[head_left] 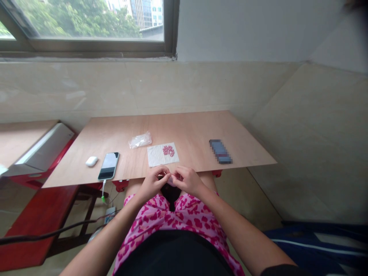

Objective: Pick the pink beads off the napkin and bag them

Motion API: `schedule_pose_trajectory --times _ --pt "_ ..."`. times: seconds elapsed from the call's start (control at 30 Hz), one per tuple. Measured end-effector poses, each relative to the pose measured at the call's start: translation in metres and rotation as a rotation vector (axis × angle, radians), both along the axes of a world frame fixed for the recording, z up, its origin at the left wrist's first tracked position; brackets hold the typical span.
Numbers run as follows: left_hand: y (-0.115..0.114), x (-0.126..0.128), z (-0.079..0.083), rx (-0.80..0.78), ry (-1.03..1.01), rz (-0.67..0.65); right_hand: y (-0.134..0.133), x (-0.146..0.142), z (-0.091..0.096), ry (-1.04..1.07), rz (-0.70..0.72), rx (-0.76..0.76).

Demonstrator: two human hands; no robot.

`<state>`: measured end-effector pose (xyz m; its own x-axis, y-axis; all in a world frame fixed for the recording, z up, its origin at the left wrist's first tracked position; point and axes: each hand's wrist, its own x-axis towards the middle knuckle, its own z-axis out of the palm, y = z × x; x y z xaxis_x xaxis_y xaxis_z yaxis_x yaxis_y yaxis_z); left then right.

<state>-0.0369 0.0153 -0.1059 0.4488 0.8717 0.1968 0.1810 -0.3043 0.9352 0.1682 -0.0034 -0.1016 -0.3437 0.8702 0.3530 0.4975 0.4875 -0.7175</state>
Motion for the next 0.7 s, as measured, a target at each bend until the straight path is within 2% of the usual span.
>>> schedule_pose_trajectory --times 0.23,0.7 --pt "-0.0005 0.0003 0.0014 0.001 0.007 0.000 -0.0011 -0.0011 0.0031 -0.041 -0.011 -0.022" --pt "0.0016 -0.0022 -0.0008 -0.023 0.013 0.021 0.0010 0.0021 -0.0033 -0.094 -0.070 -0.035"
